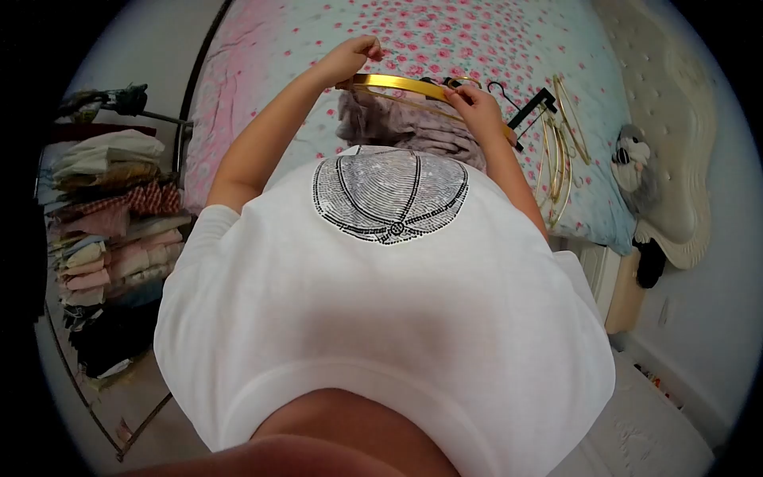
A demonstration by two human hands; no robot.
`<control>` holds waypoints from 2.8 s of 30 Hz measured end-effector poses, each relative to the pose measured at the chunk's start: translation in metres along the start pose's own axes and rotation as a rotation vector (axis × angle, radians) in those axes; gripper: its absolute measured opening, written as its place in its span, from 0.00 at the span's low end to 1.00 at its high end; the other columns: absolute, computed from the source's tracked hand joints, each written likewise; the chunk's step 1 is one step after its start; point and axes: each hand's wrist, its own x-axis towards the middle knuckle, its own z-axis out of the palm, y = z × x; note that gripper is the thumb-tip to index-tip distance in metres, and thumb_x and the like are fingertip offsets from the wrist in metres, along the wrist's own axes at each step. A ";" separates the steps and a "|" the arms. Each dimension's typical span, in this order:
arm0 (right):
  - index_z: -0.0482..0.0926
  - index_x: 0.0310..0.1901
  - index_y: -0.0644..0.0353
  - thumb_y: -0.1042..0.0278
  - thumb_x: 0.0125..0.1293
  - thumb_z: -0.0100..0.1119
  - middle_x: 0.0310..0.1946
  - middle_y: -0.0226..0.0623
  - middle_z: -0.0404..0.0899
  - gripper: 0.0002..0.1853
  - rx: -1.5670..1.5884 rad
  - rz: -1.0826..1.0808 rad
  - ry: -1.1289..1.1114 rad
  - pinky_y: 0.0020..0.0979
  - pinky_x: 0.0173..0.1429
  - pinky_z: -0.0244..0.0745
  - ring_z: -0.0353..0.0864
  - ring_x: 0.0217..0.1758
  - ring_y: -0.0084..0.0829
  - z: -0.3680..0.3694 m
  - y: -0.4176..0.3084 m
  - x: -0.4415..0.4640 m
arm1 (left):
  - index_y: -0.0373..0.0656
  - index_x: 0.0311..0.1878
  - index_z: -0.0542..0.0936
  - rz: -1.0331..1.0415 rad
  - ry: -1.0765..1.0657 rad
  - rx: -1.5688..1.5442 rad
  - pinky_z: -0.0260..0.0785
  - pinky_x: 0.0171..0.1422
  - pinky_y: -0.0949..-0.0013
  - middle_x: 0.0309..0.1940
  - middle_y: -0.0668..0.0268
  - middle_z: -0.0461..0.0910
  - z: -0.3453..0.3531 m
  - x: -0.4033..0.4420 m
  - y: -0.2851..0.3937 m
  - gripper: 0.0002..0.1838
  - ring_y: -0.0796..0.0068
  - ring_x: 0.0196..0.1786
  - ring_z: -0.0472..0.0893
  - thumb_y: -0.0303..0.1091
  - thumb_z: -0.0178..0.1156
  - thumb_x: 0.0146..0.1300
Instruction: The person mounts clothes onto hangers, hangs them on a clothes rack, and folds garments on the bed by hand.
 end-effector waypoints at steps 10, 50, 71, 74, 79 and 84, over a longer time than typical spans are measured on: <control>0.80 0.31 0.59 0.46 0.56 0.55 0.16 0.28 0.70 0.21 0.031 0.016 0.085 0.25 0.27 0.58 0.65 0.20 0.20 0.011 0.021 0.027 | 0.42 0.37 0.70 0.274 0.038 0.788 0.66 0.40 0.63 0.33 0.60 0.75 0.015 -0.019 0.027 0.07 0.61 0.38 0.75 0.29 0.51 0.55; 0.73 0.43 0.67 0.60 0.53 0.61 0.37 0.40 0.76 0.20 0.098 0.054 -0.290 0.27 0.45 0.70 0.76 0.41 0.29 0.040 0.014 0.043 | 0.41 0.35 0.75 0.003 0.387 0.457 0.65 0.35 0.59 0.26 0.57 0.76 0.004 -0.032 0.020 0.08 0.56 0.31 0.75 0.34 0.54 0.53; 0.68 0.48 0.64 0.60 0.46 0.67 0.40 0.45 0.74 0.29 -0.414 -0.266 -0.123 0.33 0.49 0.69 0.74 0.39 0.40 -0.013 -0.011 0.037 | 0.41 0.31 0.76 0.011 0.082 0.677 0.67 0.37 0.59 0.29 0.59 0.76 0.008 -0.045 0.007 0.07 0.58 0.34 0.76 0.30 0.58 0.46; 0.72 0.44 0.63 0.64 0.51 0.62 0.32 0.41 0.76 0.19 -0.284 -0.135 -0.186 0.29 0.41 0.68 0.74 0.32 0.34 -0.010 0.007 0.032 | 0.40 0.33 0.76 0.069 0.067 0.647 0.66 0.36 0.62 0.27 0.59 0.76 0.002 -0.047 0.007 0.09 0.61 0.32 0.76 0.28 0.59 0.45; 0.73 0.38 0.63 0.70 0.55 0.56 0.24 0.39 0.75 0.10 -0.173 -0.033 -0.083 0.29 0.35 0.67 0.72 0.26 0.30 -0.014 0.014 0.023 | 0.39 0.36 0.76 -0.151 0.235 0.691 0.67 0.36 0.66 0.27 0.59 0.76 -0.009 -0.051 0.010 0.13 0.64 0.31 0.76 0.25 0.61 0.42; 0.74 0.39 0.61 0.67 0.54 0.57 0.25 0.38 0.76 0.12 -0.311 0.041 -0.049 0.29 0.35 0.67 0.74 0.27 0.30 -0.011 0.001 0.019 | 0.38 0.39 0.77 -0.203 0.250 0.407 0.69 0.39 0.71 0.30 0.63 0.77 -0.010 -0.046 -0.017 0.16 0.72 0.35 0.77 0.25 0.62 0.43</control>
